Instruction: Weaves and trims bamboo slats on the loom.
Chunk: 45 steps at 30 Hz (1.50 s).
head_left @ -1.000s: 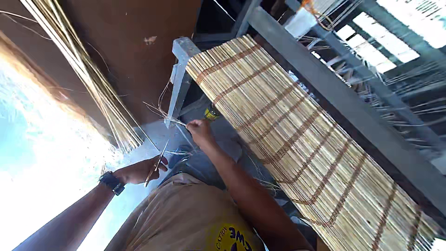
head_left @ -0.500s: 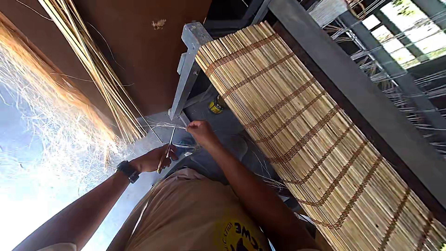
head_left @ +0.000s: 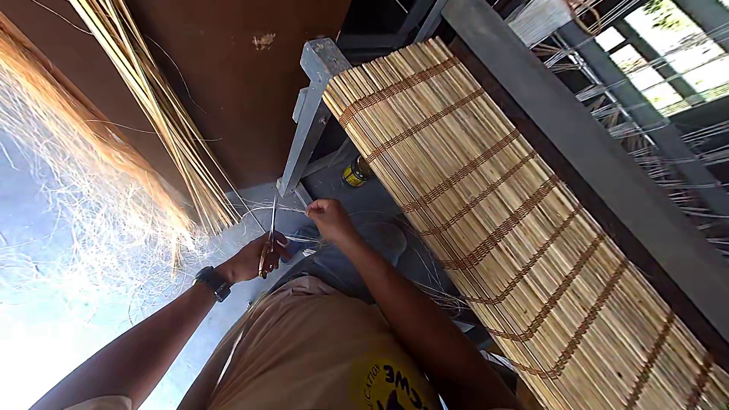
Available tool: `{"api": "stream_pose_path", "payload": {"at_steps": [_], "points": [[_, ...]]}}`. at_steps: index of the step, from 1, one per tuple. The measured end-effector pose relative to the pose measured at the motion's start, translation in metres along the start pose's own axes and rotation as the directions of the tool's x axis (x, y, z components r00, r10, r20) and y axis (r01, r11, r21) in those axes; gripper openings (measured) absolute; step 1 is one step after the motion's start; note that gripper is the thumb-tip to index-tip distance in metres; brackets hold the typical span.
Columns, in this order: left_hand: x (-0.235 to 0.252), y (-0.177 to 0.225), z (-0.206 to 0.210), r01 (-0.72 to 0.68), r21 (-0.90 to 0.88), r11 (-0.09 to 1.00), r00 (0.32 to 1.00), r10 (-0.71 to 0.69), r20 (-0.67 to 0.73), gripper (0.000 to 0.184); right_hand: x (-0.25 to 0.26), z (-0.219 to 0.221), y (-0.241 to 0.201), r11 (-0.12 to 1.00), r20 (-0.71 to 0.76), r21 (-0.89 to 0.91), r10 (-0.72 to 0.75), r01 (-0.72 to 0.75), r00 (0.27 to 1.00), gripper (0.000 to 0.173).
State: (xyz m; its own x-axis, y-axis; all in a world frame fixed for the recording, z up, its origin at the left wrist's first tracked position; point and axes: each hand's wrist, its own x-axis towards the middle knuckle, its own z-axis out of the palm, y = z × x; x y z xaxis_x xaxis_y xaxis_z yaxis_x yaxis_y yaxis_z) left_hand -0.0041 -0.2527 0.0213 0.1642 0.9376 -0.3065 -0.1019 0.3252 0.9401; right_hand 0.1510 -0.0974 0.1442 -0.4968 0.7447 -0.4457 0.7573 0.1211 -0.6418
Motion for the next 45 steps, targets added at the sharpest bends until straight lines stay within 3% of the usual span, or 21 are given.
{"api": "stream_pose_path", "payload": {"at_steps": [13,25,28,34,38,45], "points": [[0.002,-0.011,-0.003,-0.060,-0.004,0.998,0.995,0.060,-0.074,0.038,0.002,0.003,0.007,1.000,-0.010,0.016,0.004,-0.004,1.000,0.020],[-0.002,-0.010,-0.003,-0.092,-0.156,0.983,0.959,0.045,-0.280,0.026,0.000,-0.001,0.013,0.987,-0.123,0.158,-0.023,0.042,0.992,0.020],[-0.003,0.004,0.004,-0.165,-0.173,0.971,0.917,0.086,-0.391,0.018,-0.001,-0.003,0.014,0.978,-0.158,0.191,-0.058,0.089,0.986,0.018],[0.010,0.051,0.019,-0.335,-0.180,0.925,0.865,0.226,-0.448,0.035,-0.016,-0.008,0.004,0.963,-0.192,0.197,-0.148,0.186,0.970,0.015],[0.026,0.074,0.034,-0.388,-0.178,0.904,0.816,0.247,-0.522,0.030,-0.023,-0.011,-0.002,0.944,-0.223,0.222,-0.197,0.246,0.955,0.014],[0.037,0.099,0.051,-0.456,-0.137,0.879,0.790,0.329,-0.518,0.018,-0.033,-0.019,-0.004,0.926,-0.244,0.253,-0.218,0.279,0.945,0.013]]}}
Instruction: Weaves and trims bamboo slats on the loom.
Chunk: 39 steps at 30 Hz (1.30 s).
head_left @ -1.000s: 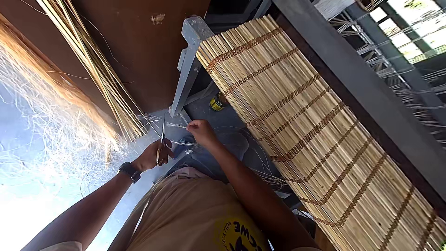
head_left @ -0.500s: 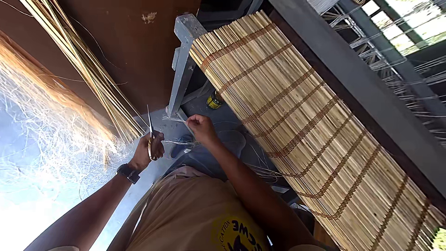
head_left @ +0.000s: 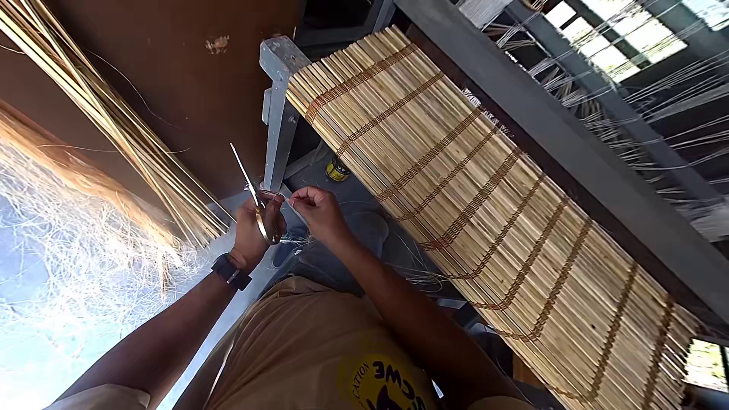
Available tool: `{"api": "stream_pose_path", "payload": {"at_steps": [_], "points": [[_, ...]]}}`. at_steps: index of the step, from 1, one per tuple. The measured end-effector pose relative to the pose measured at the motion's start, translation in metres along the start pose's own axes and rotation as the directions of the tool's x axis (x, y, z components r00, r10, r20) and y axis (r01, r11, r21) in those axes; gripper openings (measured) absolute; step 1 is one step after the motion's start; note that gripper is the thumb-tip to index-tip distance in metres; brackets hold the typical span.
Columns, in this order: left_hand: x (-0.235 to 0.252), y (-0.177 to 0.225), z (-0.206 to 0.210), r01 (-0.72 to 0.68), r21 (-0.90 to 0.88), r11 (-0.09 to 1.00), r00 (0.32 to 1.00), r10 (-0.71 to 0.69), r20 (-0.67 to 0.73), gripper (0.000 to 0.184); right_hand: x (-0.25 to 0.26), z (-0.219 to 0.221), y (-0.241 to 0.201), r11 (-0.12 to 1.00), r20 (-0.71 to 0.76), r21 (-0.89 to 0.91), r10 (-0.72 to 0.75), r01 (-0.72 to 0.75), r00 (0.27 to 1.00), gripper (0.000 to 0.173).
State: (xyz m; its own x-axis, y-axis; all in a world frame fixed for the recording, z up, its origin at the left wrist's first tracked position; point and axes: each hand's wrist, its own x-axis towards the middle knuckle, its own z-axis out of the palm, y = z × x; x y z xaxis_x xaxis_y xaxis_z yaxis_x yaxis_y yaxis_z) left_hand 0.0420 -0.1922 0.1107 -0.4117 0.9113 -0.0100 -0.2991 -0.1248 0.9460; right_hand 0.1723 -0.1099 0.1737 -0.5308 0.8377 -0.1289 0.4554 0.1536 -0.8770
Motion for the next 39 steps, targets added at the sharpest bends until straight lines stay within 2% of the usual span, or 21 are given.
{"api": "stream_pose_path", "payload": {"at_steps": [3,6,9,11,13,14,15,17,21,25,29,35,39], "points": [[0.002,0.004,0.001,-0.024,0.020,1.000,1.000,0.024,0.011,0.018,-0.002,-0.004,0.002,0.997,-0.001,0.068,0.025,-0.025,1.000,0.016],[0.004,0.006,-0.004,-0.032,0.092,0.995,0.999,0.030,0.020,0.023,-0.001,-0.008,0.007,0.965,-0.005,0.244,0.104,-0.100,0.995,0.017],[-0.001,-0.002,-0.017,0.020,0.133,0.991,0.981,-0.045,0.186,0.026,0.002,-0.018,0.002,0.893,0.001,0.404,0.217,-0.199,0.976,0.017],[-0.008,-0.013,-0.028,0.094,0.144,0.985,0.917,-0.142,0.373,0.029,0.006,-0.025,0.000,0.853,-0.011,0.469,0.267,-0.231,0.964,0.015],[-0.017,-0.025,-0.036,0.220,0.090,0.971,0.796,-0.232,0.558,0.031,0.009,-0.031,-0.002,0.835,-0.024,0.493,0.292,-0.243,0.956,0.014],[-0.022,-0.029,-0.037,0.291,0.039,0.956,0.742,-0.252,0.621,0.028,0.010,-0.033,-0.002,0.835,-0.032,0.493,0.298,-0.245,0.954,0.014],[-0.028,-0.032,-0.035,0.340,-0.007,0.940,0.718,-0.255,0.648,0.026,0.011,-0.034,-0.003,0.837,-0.039,0.490,0.300,-0.243,0.953,0.014],[-0.034,-0.032,-0.028,0.382,-0.039,0.923,0.712,-0.266,0.650,0.025,0.011,-0.035,-0.003,0.845,-0.052,0.481,0.294,-0.234,0.954,0.015],[-0.023,-0.026,-0.017,0.313,0.009,0.950,0.730,-0.247,0.637,0.027,0.008,-0.031,-0.003,0.872,-0.052,0.431,0.278,-0.230,0.959,0.014],[-0.009,-0.018,-0.010,0.220,0.082,0.972,0.801,-0.228,0.553,0.031,0.005,-0.028,-0.002,0.889,-0.028,0.389,0.275,-0.243,0.961,0.014],[-0.005,-0.013,-0.014,0.231,0.085,0.969,0.864,-0.244,0.440,0.024,0.004,-0.029,0.001,0.881,-0.020,0.401,0.281,-0.250,0.959,0.014],[-0.014,-0.023,-0.024,0.267,0.112,0.957,0.846,-0.288,0.449,0.024,0.004,-0.034,0.006,0.873,-0.040,0.427,0.279,-0.236,0.959,0.015],[-0.017,-0.027,-0.021,0.281,0.109,0.954,0.863,-0.301,0.406,0.022,0.001,-0.038,0.007,0.880,-0.071,0.419,0.278,-0.224,0.958,0.015]]}}
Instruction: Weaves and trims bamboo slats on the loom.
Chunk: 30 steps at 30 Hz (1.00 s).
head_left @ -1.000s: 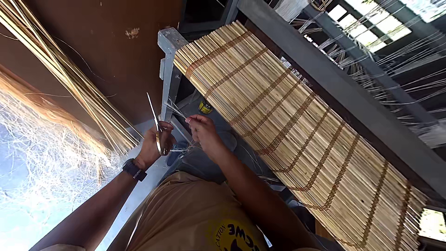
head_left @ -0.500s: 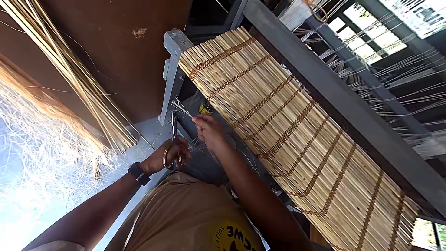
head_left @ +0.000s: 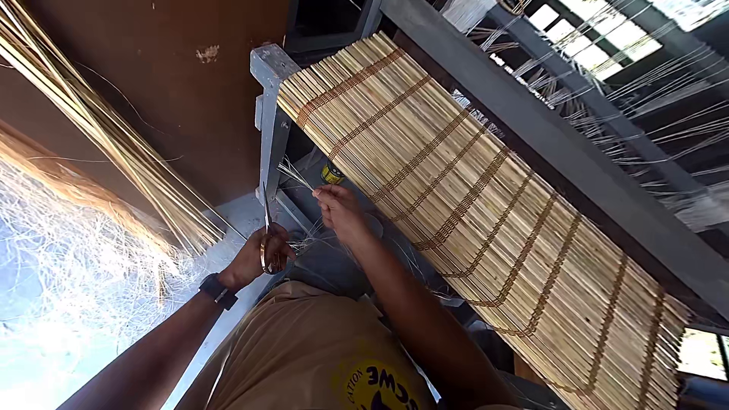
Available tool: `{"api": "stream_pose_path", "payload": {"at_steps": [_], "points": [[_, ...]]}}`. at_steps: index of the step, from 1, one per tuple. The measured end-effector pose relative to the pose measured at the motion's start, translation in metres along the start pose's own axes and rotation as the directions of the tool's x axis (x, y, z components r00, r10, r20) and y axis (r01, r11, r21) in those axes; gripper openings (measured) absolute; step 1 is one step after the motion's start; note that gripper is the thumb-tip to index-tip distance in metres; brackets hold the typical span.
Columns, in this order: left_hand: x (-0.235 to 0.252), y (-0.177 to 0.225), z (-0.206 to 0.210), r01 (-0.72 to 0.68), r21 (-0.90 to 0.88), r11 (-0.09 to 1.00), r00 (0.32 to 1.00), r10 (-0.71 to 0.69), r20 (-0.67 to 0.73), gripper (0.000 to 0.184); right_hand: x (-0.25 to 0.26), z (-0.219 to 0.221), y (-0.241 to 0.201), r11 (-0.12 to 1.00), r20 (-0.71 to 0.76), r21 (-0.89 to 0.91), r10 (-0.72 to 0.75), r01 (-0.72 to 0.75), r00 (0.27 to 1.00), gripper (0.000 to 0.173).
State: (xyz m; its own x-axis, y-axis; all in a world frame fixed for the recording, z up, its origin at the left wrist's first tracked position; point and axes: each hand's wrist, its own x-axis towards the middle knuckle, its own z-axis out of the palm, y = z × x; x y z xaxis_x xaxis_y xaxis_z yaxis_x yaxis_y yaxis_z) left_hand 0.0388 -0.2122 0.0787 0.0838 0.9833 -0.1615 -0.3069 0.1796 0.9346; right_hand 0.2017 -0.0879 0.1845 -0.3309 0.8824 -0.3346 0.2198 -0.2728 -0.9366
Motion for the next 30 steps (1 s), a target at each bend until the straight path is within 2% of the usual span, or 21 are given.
{"api": "stream_pose_path", "payload": {"at_steps": [3,6,7,9,11,13,17,19,22,24,27,30], "points": [[0.004,0.009,0.002,0.018,0.070,0.997,0.991,-0.008,-0.135,0.022,-0.005,-0.006,0.003,0.998,-0.028,-0.054,-0.041,0.039,0.999,0.015],[0.018,0.033,-0.005,0.045,0.374,0.926,0.962,0.061,-0.267,0.031,-0.017,-0.019,0.001,0.989,-0.047,-0.108,-0.104,0.098,0.993,0.016],[0.024,0.045,-0.010,0.048,0.534,0.844,0.958,0.112,-0.263,0.035,-0.023,-0.025,0.000,0.988,-0.051,-0.094,-0.125,0.120,0.991,0.015],[0.037,0.076,-0.015,0.051,0.825,0.563,0.954,0.216,-0.206,0.043,-0.039,-0.043,-0.001,0.988,-0.066,-0.037,-0.152,0.150,0.986,0.013],[0.051,0.111,-0.005,0.024,0.951,0.309,0.954,0.277,-0.114,0.047,-0.060,-0.065,-0.004,0.985,-0.098,0.028,-0.166,0.169,0.981,0.011],[0.069,0.143,0.015,-0.035,0.985,0.167,0.961,0.275,-0.012,0.047,-0.085,-0.092,-0.007,0.977,-0.159,0.098,-0.172,0.189,0.972,0.011],[0.138,0.200,0.080,-0.107,0.994,-0.028,0.987,0.117,0.110,0.042,-0.131,-0.147,-0.008,0.933,-0.302,0.233,-0.198,0.273,0.932,0.013],[0.176,0.214,0.119,-0.151,0.980,-0.132,0.986,0.056,0.160,0.039,-0.151,-0.170,-0.005,0.908,-0.397,0.269,-0.198,0.320,0.896,0.014],[0.226,0.213,0.174,-0.158,0.959,-0.233,0.979,0.092,0.184,0.033,-0.175,-0.194,0.002,0.873,-0.522,0.312,-0.172,0.375,0.835,0.016],[0.252,0.206,0.202,-0.165,0.957,-0.240,0.972,0.125,0.199,0.033,-0.184,-0.204,0.008,0.853,-0.591,0.336,-0.139,0.399,0.795,0.016],[0.279,0.202,0.223,-0.248,0.941,-0.230,0.957,0.090,0.275,0.035,-0.191,-0.211,0.020,0.842,-0.674,0.337,-0.096,0.421,0.732,0.015],[0.280,0.209,0.231,-0.283,0.936,-0.207,0.948,0.089,0.306,0.040,-0.190,-0.214,0.033,0.848,-0.725,0.290,-0.109,0.444,0.680,0.012]]}}
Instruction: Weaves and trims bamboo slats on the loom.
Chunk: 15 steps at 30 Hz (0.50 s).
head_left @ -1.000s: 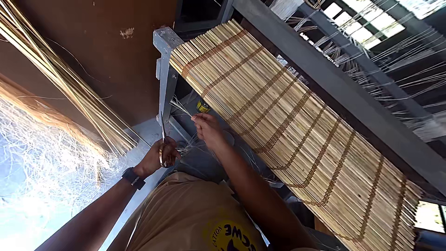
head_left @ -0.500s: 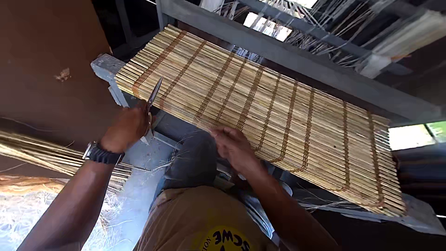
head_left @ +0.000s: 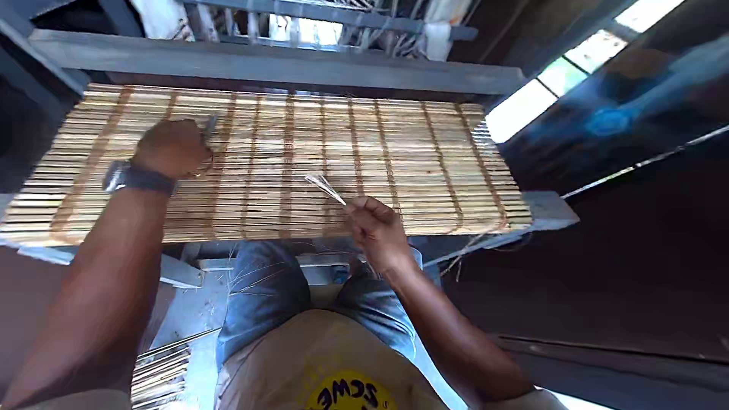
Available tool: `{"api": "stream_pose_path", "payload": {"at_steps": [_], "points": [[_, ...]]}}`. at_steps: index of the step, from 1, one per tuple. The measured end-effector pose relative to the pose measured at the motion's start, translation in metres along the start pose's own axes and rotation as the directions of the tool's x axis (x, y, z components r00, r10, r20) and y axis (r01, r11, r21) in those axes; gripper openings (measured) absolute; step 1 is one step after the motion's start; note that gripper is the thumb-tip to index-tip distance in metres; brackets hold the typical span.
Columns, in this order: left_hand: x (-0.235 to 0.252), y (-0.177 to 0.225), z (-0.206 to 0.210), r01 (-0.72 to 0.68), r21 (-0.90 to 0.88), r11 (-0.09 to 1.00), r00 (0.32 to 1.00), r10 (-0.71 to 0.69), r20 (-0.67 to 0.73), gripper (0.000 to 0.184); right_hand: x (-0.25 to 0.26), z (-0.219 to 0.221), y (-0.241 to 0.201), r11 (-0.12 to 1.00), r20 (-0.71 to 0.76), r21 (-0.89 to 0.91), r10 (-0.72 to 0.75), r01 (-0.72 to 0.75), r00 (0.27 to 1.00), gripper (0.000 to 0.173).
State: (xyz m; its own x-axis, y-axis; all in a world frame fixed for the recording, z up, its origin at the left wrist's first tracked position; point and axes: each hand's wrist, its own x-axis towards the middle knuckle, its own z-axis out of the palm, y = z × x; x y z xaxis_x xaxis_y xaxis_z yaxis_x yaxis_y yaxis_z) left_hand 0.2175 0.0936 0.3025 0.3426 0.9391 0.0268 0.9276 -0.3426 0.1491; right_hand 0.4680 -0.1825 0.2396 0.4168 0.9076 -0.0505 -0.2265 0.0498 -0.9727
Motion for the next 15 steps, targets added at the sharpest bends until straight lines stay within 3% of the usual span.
{"api": "stream_pose_path", "payload": {"at_steps": [3,6,8,10,15], "points": [[-0.029,0.009,-0.009,-0.050,-0.074,0.996,0.985,0.037,-0.166,0.041,0.001,0.000,0.007,0.996,-0.006,-0.070,-0.050,0.050,0.999,0.010],[-0.089,0.033,0.002,-0.241,-0.332,0.912,0.933,0.124,-0.338,0.035,0.000,0.007,0.013,0.990,-0.005,-0.113,-0.091,0.090,0.996,0.009],[-0.133,0.052,0.031,-0.339,-0.581,0.740,0.931,0.173,-0.323,0.031,-0.002,0.013,0.017,0.980,0.001,-0.152,-0.131,0.130,0.991,0.008],[-0.159,0.076,0.061,-0.323,-0.802,0.503,0.946,0.187,-0.264,0.029,-0.005,0.021,0.019,0.967,0.016,-0.186,-0.176,0.176,0.984,0.007],[-0.183,0.109,0.105,-0.199,-0.965,0.173,0.970,0.177,-0.169,0.027,-0.017,0.040,0.023,0.922,0.097,-0.269,-0.262,0.278,0.960,0.005]]}}
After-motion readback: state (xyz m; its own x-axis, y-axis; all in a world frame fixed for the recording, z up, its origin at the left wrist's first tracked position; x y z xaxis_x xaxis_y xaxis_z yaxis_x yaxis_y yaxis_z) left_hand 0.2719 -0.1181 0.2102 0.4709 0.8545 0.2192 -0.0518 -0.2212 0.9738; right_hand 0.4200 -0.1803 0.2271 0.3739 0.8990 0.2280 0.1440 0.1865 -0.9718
